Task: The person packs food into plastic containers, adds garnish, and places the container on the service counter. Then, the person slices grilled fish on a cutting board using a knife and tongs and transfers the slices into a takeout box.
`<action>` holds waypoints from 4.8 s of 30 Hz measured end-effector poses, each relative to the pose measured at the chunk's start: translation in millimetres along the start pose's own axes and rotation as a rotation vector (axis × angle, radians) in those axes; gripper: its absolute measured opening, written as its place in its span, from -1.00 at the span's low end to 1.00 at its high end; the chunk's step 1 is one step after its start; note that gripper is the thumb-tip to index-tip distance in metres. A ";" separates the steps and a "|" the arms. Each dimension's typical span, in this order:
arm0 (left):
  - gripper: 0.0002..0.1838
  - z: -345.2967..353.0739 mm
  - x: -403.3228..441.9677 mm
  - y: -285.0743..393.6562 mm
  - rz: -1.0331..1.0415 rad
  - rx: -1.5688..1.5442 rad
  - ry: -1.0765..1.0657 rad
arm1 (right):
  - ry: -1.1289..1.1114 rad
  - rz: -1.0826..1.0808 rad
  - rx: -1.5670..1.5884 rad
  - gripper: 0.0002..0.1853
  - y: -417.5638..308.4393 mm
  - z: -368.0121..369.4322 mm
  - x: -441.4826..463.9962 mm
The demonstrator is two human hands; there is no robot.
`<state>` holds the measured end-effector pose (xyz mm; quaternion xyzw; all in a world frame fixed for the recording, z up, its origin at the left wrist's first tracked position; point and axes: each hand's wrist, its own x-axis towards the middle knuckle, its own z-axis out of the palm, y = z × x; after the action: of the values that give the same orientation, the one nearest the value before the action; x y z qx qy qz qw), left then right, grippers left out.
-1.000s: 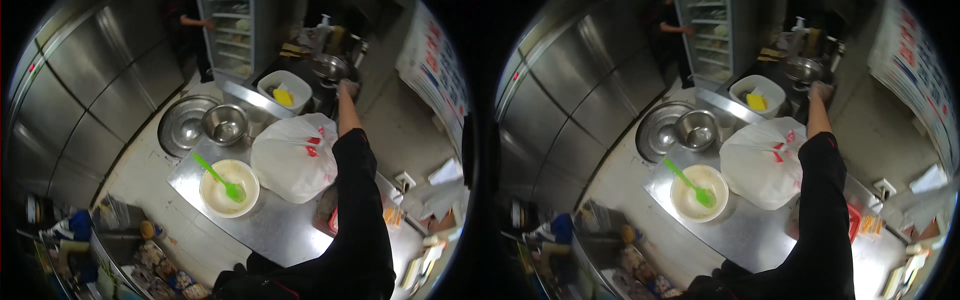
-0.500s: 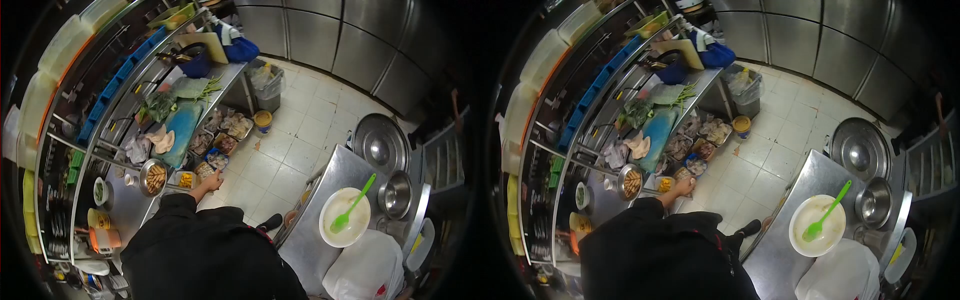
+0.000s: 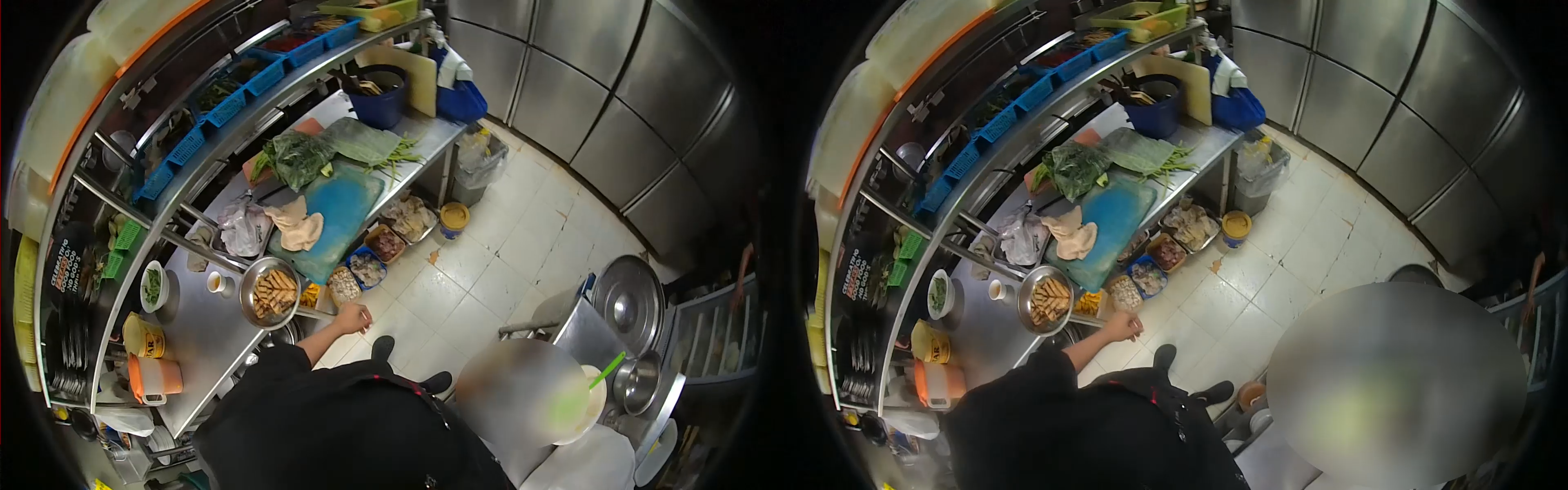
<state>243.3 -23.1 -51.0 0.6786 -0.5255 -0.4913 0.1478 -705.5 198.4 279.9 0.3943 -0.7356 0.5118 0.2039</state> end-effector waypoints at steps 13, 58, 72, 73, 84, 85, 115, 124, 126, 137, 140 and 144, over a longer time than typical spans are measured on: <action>-0.51 -172.9 27.2 69.2 0.361 -0.276 0.519 | -1.253 -0.645 0.402 -0.72 -549.7 553.7 -264.9; -0.87 -101.7 0.6 113.5 0.157 -0.651 0.766 | -0.590 -0.832 0.425 -0.79 -624.4 608.4 -189.2; -0.38 -44.3 -241.3 -15.7 -0.132 -1.137 1.321 | -1.561 -0.273 1.383 -0.74 -729.1 478.7 -346.0; -0.31 -43.4 -263.9 -23.6 -0.047 -1.289 1.372 | -1.664 -0.137 1.452 -0.75 -742.9 478.0 -385.2; -0.14 -154.8 -546.9 -270.9 -0.672 -0.230 2.213 | -1.949 -0.320 1.592 -0.75 -809.3 350.5 -561.7; -0.11 -173.7 -559.7 -298.4 -0.633 -0.150 2.144 | -1.892 -0.152 1.608 -0.73 -805.3 338.5 -564.7; -0.44 -353.3 -317.8 -254.7 -0.046 -0.385 1.111 | -1.715 -0.349 0.895 -0.80 -747.1 278.9 -615.2; -0.49 -198.0 -511.5 -325.4 -0.755 0.021 1.564 | -2.531 0.979 1.224 -0.65 -759.2 332.8 -841.2; -0.30 -135.9 -530.5 -347.2 -1.163 -0.137 1.512 | -2.336 0.217 1.140 -0.66 -782.5 315.2 -905.4; -0.30 -93.5 -629.2 -428.5 -1.032 -0.414 1.496 | -1.236 -1.414 0.922 -0.43 -847.7 229.4 -1020.5; -0.30 -93.9 -636.2 -424.4 -1.014 -0.084 1.486 | -1.629 -1.261 0.906 -0.44 -806.2 184.6 -992.1; -0.35 -135.3 -634.6 -445.3 -0.798 0.060 1.732 | -1.510 -1.323 1.114 -0.50 -828.3 119.6 -967.4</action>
<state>629.8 658.9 18.4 0.9395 0.0245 0.1811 0.2896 546.4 311.4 42.7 0.9455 0.0094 0.1917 -0.2631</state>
